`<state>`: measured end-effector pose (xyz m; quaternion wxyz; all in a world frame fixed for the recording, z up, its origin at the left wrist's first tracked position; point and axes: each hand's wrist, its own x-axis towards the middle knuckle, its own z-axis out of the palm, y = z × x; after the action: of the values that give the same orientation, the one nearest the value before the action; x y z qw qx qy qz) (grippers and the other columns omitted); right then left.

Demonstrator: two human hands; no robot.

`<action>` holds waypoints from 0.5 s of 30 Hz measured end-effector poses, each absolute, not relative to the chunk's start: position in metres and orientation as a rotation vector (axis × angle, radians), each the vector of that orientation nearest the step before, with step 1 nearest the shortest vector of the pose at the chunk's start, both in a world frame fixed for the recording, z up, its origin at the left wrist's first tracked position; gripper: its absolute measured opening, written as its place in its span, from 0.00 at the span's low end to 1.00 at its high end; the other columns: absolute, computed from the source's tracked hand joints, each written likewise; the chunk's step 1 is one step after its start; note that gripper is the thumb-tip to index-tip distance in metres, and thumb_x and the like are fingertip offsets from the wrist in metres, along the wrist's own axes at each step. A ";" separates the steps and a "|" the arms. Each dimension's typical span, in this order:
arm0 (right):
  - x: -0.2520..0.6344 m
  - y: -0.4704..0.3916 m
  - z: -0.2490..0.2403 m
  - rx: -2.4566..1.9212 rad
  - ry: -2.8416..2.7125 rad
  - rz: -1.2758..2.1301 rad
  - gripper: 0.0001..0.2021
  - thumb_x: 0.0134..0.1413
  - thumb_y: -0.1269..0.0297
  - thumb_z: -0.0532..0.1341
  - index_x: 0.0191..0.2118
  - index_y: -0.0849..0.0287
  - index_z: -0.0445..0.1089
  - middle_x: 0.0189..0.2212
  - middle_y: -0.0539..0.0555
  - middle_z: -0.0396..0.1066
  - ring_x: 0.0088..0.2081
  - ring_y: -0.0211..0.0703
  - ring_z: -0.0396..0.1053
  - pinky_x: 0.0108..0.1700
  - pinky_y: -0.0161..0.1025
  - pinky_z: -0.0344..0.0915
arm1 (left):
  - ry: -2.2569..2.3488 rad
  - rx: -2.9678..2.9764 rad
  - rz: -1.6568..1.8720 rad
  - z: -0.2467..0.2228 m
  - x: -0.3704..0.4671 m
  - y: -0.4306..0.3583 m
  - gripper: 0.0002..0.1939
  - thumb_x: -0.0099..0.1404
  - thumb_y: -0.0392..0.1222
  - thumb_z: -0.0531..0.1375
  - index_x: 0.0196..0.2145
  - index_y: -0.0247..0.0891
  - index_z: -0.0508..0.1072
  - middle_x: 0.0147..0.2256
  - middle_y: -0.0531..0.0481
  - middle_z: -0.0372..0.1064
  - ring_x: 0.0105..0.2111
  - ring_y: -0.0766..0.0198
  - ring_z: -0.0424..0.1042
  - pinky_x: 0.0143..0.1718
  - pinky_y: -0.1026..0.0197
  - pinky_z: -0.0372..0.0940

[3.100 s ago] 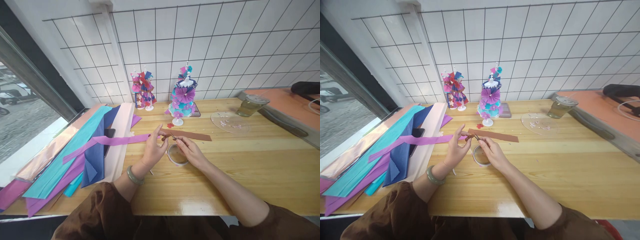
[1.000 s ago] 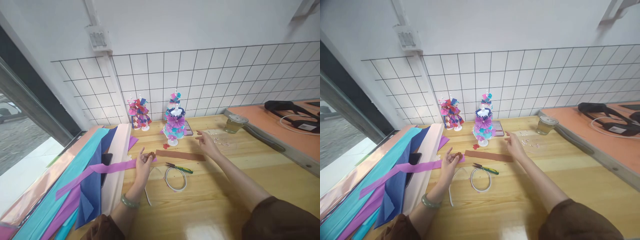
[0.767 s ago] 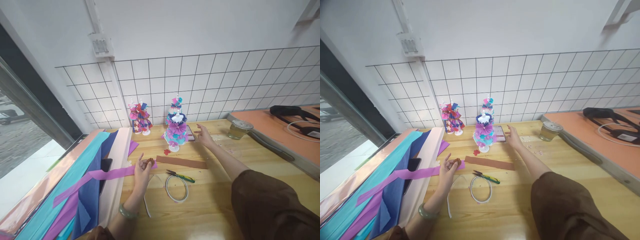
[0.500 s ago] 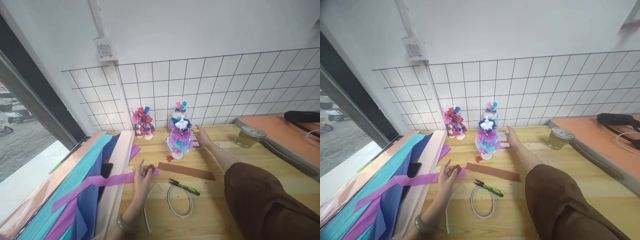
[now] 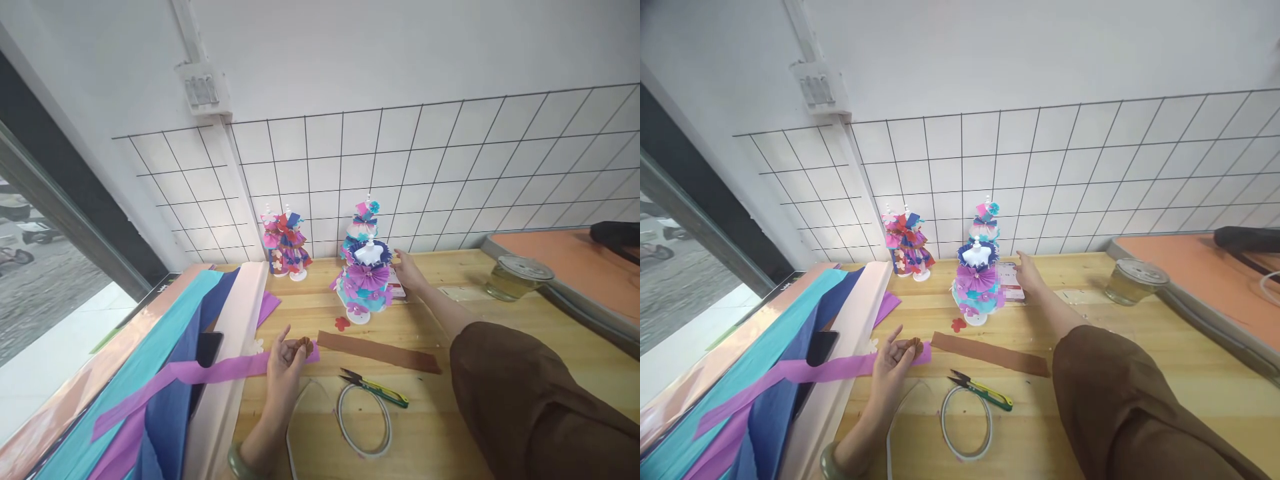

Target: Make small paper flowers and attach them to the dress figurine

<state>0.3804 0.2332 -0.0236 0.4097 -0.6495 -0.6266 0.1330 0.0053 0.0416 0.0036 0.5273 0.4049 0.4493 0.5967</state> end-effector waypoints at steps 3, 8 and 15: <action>0.380 0.233 -0.023 -1.625 -1.568 0.350 0.35 0.38 0.80 0.50 0.57 0.62 0.46 0.54 0.66 0.51 0.37 0.43 0.69 0.40 0.41 0.66 | 1.069 0.951 1.425 0.003 0.005 0.042 0.32 0.50 0.41 0.61 0.51 0.33 0.54 0.30 0.48 0.69 0.34 0.61 0.71 0.43 0.53 0.63; 0.378 0.231 -0.021 -1.607 -1.555 0.347 0.34 0.38 0.80 0.51 0.57 0.63 0.47 0.53 0.66 0.52 0.37 0.43 0.69 0.41 0.41 0.66 | 1.052 0.933 1.441 0.002 0.005 0.042 0.33 0.49 0.42 0.62 0.50 0.34 0.55 0.30 0.48 0.69 0.34 0.62 0.71 0.44 0.54 0.63; 0.374 0.224 -0.009 -1.577 -1.541 0.276 0.33 0.41 0.75 0.53 0.57 0.59 0.47 0.51 0.63 0.55 0.36 0.44 0.70 0.41 0.44 0.66 | 1.024 0.939 1.456 0.000 0.005 0.043 0.31 0.51 0.40 0.61 0.51 0.34 0.54 0.30 0.48 0.69 0.34 0.62 0.71 0.43 0.52 0.63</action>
<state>0.3742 0.2245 -0.0091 0.4437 -0.6359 -0.6216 0.1113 0.0047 0.0428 0.0002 0.5350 0.3943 0.4299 0.6112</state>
